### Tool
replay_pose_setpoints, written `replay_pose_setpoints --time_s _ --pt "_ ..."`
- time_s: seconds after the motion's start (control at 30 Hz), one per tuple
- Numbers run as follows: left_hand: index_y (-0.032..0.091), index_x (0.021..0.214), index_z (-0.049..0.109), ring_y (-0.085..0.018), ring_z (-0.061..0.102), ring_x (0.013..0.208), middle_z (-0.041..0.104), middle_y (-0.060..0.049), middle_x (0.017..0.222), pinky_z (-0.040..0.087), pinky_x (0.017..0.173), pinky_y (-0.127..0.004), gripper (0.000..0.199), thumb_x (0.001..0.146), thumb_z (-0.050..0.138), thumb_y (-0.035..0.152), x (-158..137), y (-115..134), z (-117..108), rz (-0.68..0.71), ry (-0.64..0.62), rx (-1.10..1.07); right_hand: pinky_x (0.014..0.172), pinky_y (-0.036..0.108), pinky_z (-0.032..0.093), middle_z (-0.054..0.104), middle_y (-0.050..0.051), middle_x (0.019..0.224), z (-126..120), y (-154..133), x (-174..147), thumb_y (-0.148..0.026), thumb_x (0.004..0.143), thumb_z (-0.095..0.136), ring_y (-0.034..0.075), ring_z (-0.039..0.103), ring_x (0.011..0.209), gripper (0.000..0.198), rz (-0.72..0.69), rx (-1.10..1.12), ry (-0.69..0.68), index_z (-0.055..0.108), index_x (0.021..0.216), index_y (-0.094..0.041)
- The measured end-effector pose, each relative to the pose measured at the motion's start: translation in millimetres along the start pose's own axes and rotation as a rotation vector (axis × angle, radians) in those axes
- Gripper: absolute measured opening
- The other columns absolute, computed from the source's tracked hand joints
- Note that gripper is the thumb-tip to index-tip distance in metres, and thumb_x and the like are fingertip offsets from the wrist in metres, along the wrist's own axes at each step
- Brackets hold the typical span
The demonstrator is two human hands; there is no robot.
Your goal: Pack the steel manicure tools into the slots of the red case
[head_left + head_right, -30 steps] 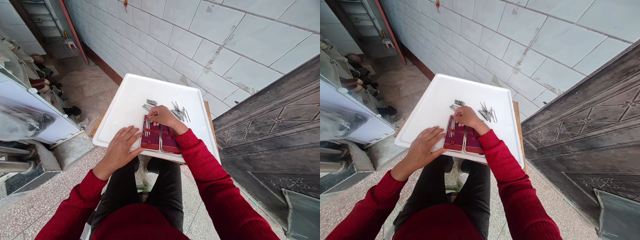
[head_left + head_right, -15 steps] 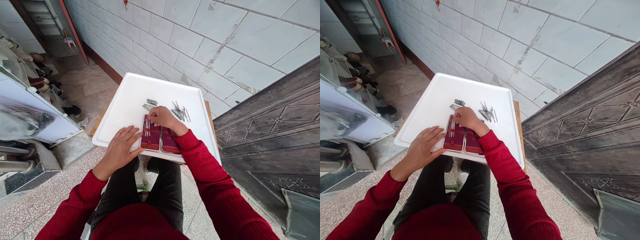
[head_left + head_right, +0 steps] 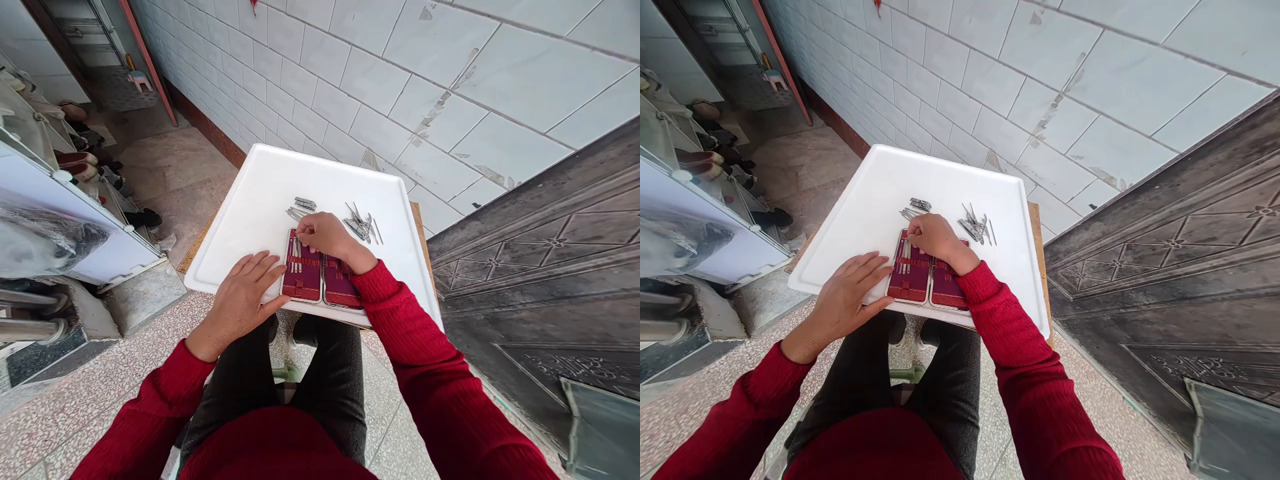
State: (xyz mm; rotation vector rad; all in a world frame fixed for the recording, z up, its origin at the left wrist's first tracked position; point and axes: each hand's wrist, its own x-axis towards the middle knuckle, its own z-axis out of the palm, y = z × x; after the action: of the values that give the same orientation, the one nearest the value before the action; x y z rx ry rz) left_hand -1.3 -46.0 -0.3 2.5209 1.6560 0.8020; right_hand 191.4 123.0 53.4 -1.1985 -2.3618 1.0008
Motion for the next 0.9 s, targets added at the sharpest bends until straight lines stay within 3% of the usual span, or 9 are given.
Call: replay_pose_setpoints --time_s 0.9 --pt "0.021 0.143 0.064 -0.035 0.053 0.148 0.065 -0.013 0.15 0.044 0.124 -0.058 0.048 0.106 0.053 0.05 0.1 1.0 0.2 0.012 0.004 0.029 0.062 0.025 0.042 0.062 -0.004 0.062 1.5 3.4 1.3 -0.006 0.085 0.063 0.011 0.056 0.055 0.018 -0.067 -0.051 0.011 0.077 0.085 -0.017"
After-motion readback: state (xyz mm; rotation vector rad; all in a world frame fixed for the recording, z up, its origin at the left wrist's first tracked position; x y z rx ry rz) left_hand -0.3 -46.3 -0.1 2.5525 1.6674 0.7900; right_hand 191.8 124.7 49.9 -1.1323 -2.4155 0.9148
